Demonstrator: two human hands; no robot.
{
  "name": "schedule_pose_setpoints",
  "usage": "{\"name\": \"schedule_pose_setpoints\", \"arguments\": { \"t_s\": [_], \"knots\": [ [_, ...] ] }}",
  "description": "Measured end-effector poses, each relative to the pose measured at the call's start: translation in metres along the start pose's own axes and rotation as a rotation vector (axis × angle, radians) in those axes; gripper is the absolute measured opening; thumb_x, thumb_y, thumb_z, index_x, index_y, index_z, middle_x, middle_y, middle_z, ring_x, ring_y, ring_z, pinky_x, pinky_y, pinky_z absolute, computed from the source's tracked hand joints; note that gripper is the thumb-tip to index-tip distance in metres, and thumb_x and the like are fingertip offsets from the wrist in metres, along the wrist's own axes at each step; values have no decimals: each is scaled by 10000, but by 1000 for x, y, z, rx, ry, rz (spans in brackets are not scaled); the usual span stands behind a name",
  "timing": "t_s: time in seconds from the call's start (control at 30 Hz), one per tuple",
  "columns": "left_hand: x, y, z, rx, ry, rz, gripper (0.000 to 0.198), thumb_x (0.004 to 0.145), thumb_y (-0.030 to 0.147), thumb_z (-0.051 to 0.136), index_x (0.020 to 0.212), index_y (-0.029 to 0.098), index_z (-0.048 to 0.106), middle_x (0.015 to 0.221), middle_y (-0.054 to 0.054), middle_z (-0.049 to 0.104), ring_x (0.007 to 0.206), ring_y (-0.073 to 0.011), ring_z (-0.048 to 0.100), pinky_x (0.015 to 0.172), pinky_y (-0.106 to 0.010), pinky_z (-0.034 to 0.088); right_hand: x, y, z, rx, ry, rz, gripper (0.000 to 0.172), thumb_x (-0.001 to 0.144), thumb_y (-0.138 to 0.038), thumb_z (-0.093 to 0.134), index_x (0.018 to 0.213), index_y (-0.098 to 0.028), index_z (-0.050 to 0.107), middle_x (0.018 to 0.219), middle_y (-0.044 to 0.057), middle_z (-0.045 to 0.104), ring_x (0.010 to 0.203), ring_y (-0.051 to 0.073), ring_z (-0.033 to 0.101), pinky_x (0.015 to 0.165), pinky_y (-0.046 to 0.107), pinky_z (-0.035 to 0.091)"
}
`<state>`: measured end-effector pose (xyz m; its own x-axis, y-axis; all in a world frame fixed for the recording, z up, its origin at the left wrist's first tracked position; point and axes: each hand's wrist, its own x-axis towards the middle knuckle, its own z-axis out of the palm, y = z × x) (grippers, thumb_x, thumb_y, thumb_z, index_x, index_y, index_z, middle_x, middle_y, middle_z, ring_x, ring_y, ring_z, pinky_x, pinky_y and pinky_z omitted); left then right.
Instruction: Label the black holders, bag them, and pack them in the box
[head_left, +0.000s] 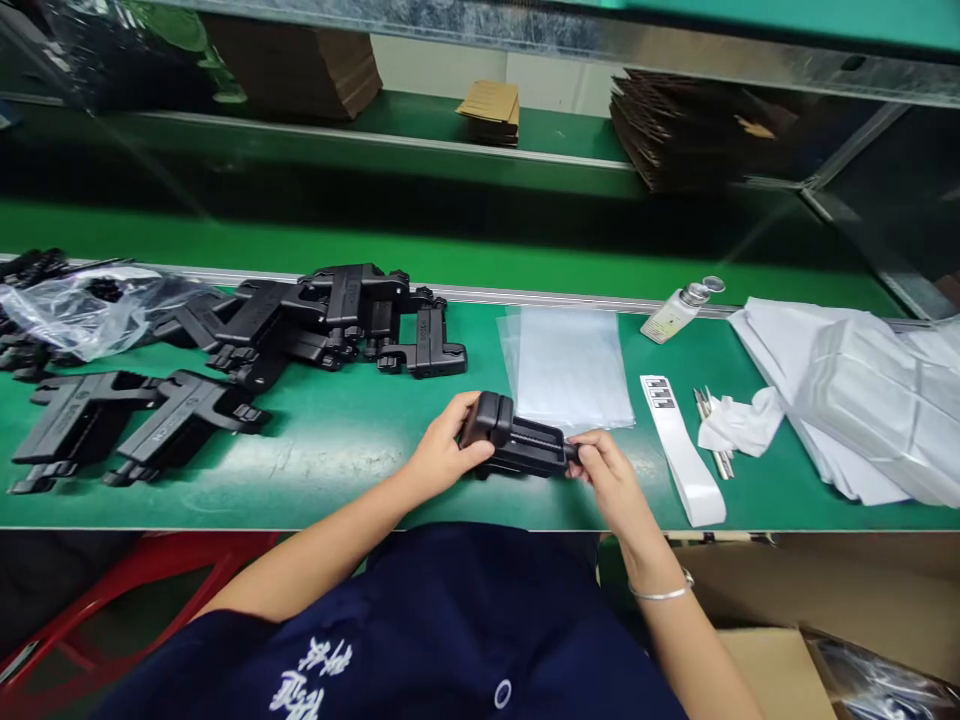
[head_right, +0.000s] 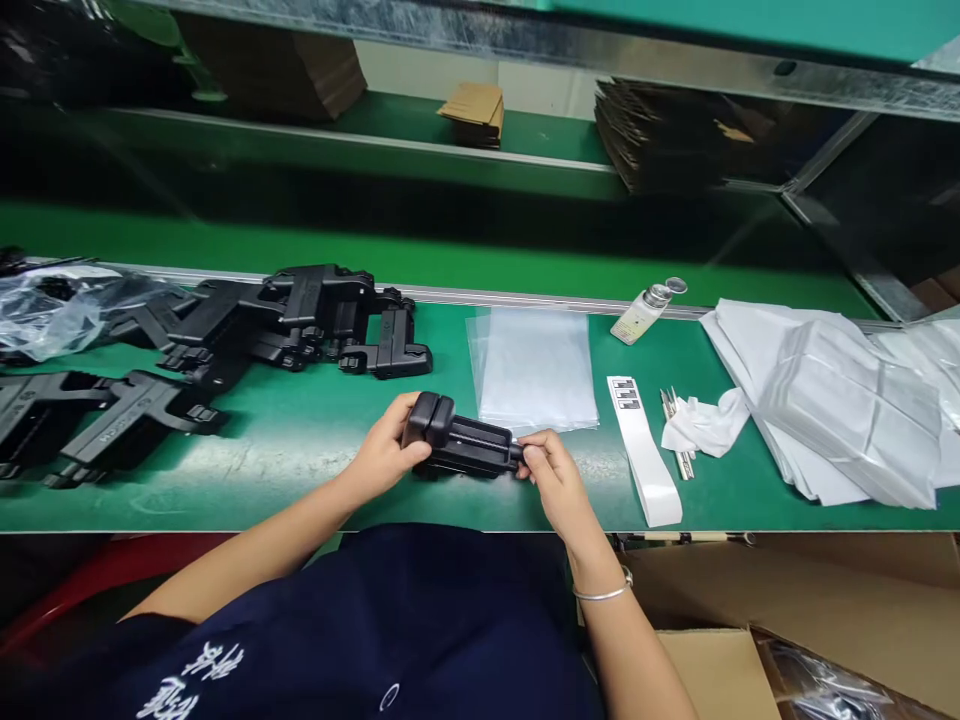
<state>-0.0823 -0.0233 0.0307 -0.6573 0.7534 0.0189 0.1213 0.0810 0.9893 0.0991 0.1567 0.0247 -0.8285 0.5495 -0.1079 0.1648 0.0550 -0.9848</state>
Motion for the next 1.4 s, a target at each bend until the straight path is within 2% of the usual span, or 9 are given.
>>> {"name": "schedule_pose_setpoints", "arguments": {
  "t_s": [0.13, 0.2, 0.4, 0.57, 0.7, 0.87, 1.0, 1.17, 1.4],
  "knots": [
    [7, -5, 13, -461, 27, -301, 643, 673, 643, 743, 1079, 162, 613, 962, -69, 662, 918, -234, 603, 819, -316, 452, -2, -2, -7, -383, 27, -497, 176, 942, -340, 529, 1064, -243, 611, 942, 66, 648, 901, 208, 618, 808, 384, 516],
    [8, -6, 16, -605, -2, -355, 625, 644, 595, 796, 1056, 159, 622, 940, -65, 666, 894, -222, 609, 806, -306, 456, -2, 0, -11, -414, 5, -556, 186, 946, -292, 524, 1115, -260, 596, 1033, 76, 640, 993, 211, 610, 871, 401, 510],
    [0, 6, 4, -322, -180, -26, 634, 633, 407, 860, 1170, 223, 577, 1177, -88, 639, 1084, -275, 608, 902, -366, 481, -5, 17, -9, -101, -57, -197, 545, 826, -522, 677, 1258, -249, 487, 1207, 124, 631, 1075, 242, 648, 864, 391, 570],
    [-1, 14, -12, 113, -411, 374, 364, 788, 186, 675, 1138, 252, 600, 1238, -96, 672, 1296, -289, 526, 1160, -550, 234, -6, 24, -12, -79, -23, -323, 559, 777, -421, 763, 1246, -272, 497, 1348, 137, 576, 1272, 270, 557, 1026, 475, 499],
    [-3, 13, -18, 267, -442, 406, 346, 844, 186, 581, 1182, 256, 600, 1254, -96, 675, 1329, -278, 503, 1173, -590, 174, -5, 24, -15, -122, -18, -388, 537, 794, -291, 755, 1265, -279, 498, 1360, 130, 568, 1317, 261, 517, 1092, 510, 434],
    [-7, 22, -18, 274, -337, 286, 456, 774, 304, 691, 1213, 240, 589, 1235, -86, 670, 1228, -300, 575, 1166, -546, 239, -3, 14, -13, -129, -16, -309, 531, 775, -363, 769, 1239, -265, 533, 1243, 123, 640, 1182, 271, 618, 993, 479, 524],
    [-11, 28, -13, 96, -159, 57, 568, 684, 444, 760, 1165, 201, 579, 1134, -84, 652, 1042, -294, 627, 955, -426, 484, -3, 5, -6, -134, -24, -185, 513, 758, -488, 755, 1167, -229, 586, 986, 87, 703, 852, 229, 698, 728, 361, 608],
    [-15, 24, -7, -160, -102, -63, 583, 683, 505, 759, 1127, 186, 558, 1016, -65, 621, 909, -248, 624, 812, -350, 513, -7, 0, 2, -151, -27, -165, 494, 790, -537, 707, 1143, -216, 580, 958, 86, 691, 821, 218, 685, 674, 322, 595],
    [-16, 17, -9, -371, 68, -121, 629, 637, 599, 780, 1070, 180, 599, 902, -35, 611, 783, -179, 575, 670, -253, 468, -10, -12, -13, -571, -92, -620, 381, 975, -389, 462, 1323, -234, 442, 1123, 133, 673, 1026, 267, 664, 854, 451, 562]
  ]
}}
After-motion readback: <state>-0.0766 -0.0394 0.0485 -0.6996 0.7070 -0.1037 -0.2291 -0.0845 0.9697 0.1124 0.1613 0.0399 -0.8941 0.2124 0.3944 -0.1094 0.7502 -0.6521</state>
